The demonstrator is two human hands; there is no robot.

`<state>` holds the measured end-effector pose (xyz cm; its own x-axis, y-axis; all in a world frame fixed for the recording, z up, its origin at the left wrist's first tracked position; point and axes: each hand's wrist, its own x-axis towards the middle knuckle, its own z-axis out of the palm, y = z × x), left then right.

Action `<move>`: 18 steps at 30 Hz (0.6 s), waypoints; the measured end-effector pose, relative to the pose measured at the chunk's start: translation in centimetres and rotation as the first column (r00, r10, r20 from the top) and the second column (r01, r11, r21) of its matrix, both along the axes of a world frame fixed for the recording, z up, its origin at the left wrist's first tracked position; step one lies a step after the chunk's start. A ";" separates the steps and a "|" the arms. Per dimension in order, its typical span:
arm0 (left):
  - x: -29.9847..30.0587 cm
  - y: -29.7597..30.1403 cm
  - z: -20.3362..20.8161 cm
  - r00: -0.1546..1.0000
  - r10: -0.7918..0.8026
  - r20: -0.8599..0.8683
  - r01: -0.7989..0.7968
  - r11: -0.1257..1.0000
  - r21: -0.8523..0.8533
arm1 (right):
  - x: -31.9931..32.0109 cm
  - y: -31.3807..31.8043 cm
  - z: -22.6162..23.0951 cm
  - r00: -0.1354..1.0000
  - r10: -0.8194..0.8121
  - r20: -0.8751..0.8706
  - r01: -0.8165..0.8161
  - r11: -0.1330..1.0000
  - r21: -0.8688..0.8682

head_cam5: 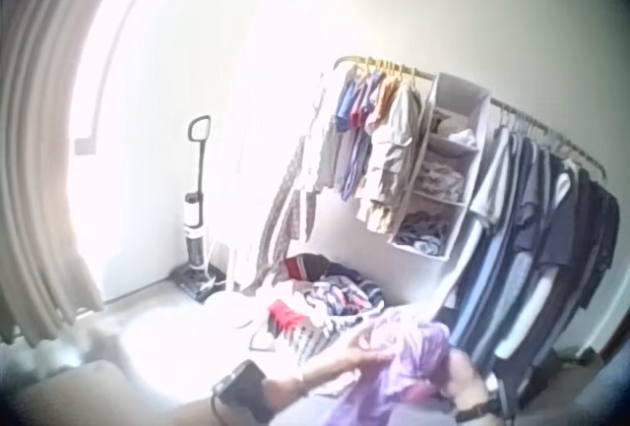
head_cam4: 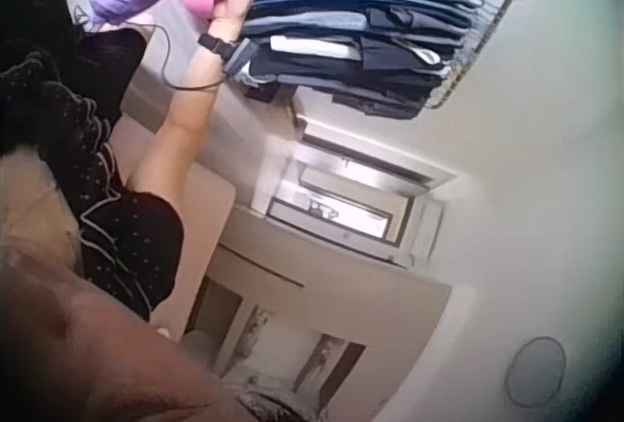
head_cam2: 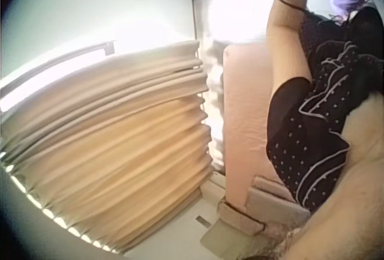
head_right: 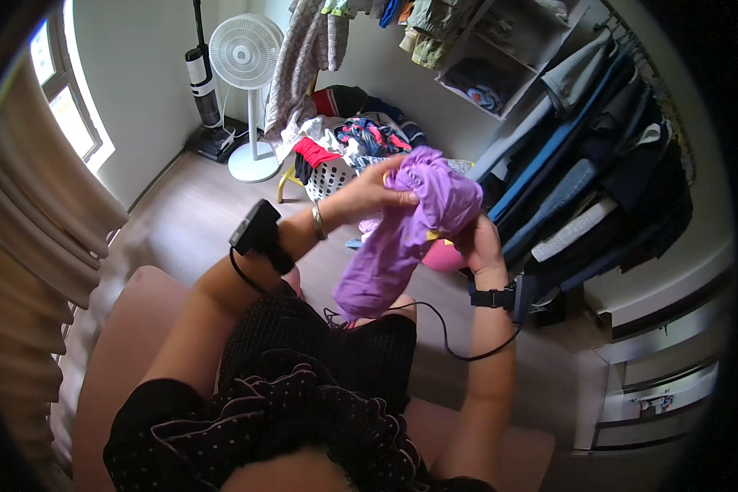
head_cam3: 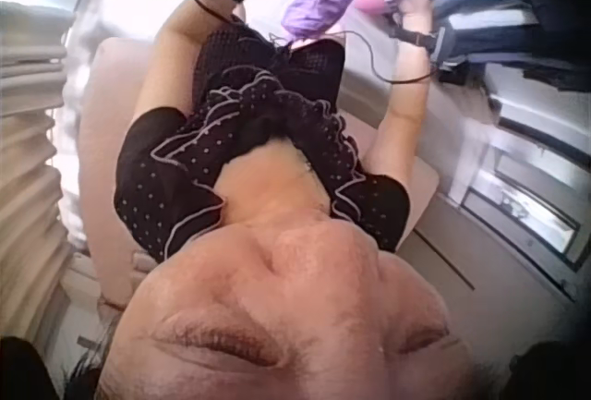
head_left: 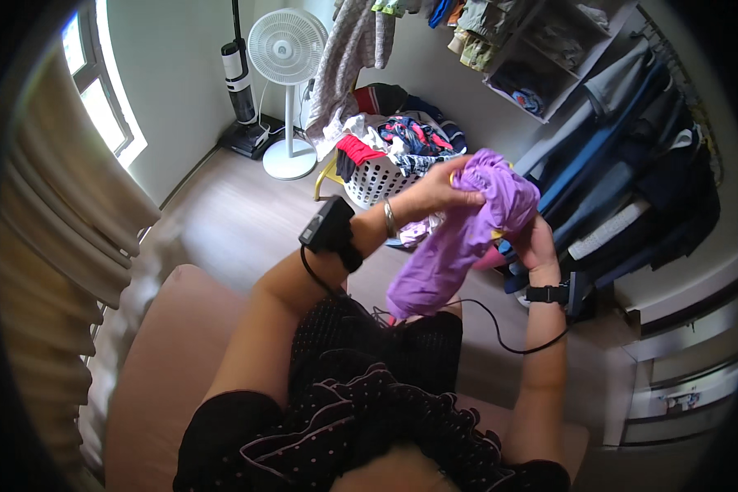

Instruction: Fold various items of clothing and a pillowcase on a bed and near a laundry pile.

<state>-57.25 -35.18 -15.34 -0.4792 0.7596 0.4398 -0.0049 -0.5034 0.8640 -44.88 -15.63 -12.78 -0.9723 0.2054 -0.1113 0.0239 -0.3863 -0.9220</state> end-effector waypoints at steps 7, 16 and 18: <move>2.2 -2.5 6.5 0.846 0.239 -0.477 -0.248 0.968 0.045 | 2.1 -4.4 7.2 0.968 0.120 -0.221 -0.015 0.905 0.425; -2.9 -3.5 9.9 0.430 0.373 -0.822 -0.541 0.836 0.097 | -1.3 -0.6 9.2 0.869 0.069 -0.490 0.404 0.472 0.784; -4.6 -4.1 10.7 0.510 0.365 -0.779 -0.541 0.840 0.039 | -1.6 1.5 9.2 0.912 -0.025 -0.410 0.341 0.602 0.722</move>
<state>-61.86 -39.25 -4.59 -0.3616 0.6401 0.6779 0.8475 -0.0774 0.5252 -46.51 -14.13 -3.62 -0.8421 0.2363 0.4849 -0.3212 0.5026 -0.8026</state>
